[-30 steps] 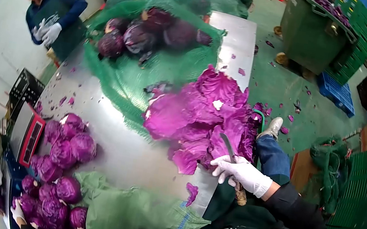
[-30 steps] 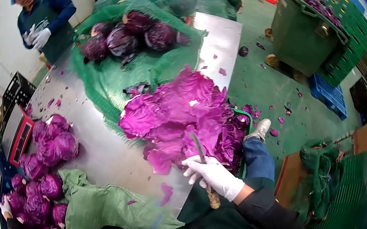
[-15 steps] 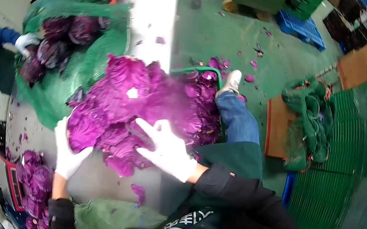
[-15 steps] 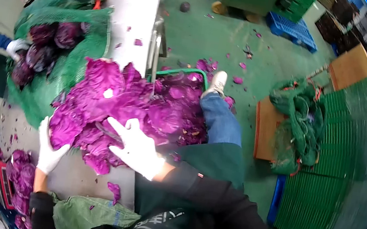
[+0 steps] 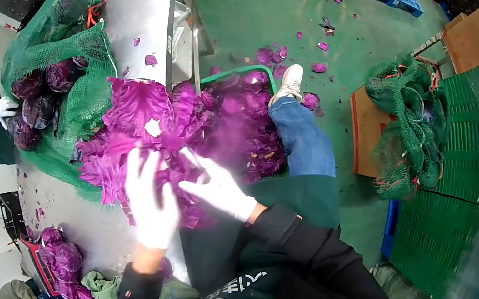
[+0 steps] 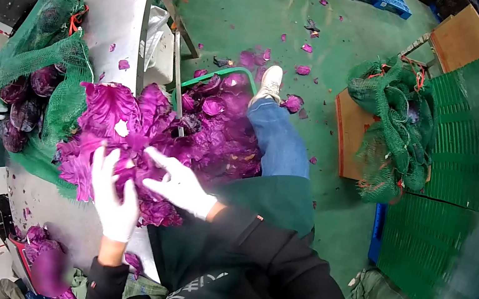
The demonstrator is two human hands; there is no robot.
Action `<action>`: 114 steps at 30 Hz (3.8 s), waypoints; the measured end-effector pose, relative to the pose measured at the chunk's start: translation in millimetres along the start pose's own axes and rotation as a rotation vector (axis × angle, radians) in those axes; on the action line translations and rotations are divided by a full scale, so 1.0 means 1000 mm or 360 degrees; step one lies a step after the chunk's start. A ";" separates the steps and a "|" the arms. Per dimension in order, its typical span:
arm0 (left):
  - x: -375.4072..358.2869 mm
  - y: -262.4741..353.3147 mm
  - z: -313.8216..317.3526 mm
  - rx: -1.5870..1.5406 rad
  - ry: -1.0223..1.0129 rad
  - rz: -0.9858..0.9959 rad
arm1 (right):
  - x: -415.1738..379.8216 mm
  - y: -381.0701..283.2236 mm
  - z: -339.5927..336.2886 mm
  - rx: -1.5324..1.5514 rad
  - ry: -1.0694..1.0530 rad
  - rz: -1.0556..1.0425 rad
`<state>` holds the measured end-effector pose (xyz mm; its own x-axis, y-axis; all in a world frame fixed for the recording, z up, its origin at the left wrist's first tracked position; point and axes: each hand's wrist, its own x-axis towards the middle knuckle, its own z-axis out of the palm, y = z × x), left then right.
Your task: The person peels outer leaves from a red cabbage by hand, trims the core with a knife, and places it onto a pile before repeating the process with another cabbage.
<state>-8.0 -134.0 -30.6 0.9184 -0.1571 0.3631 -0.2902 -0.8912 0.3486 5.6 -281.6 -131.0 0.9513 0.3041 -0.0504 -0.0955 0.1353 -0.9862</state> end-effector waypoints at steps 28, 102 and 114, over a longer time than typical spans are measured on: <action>0.028 0.064 0.087 0.0354 -0.0195 -0.0538 | 0.012 0.043 -0.096 0.0590 0.0588 0.0580; -0.042 -0.049 0.055 0.0935 -0.1003 -0.1764 | -0.126 0.058 -0.530 0.0398 0.0686 0.1554; -0.065 -0.072 0.053 0.0981 -0.1103 -0.1731 | -0.094 0.021 -0.575 0.0176 0.0788 0.1469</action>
<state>-32.4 -81.9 -125.0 0.6002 0.6998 -0.3874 0.6273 -0.7123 -0.3148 82.5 -849.2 -237.2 0.5070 -0.0829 -0.8579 -0.8463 0.1406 -0.5138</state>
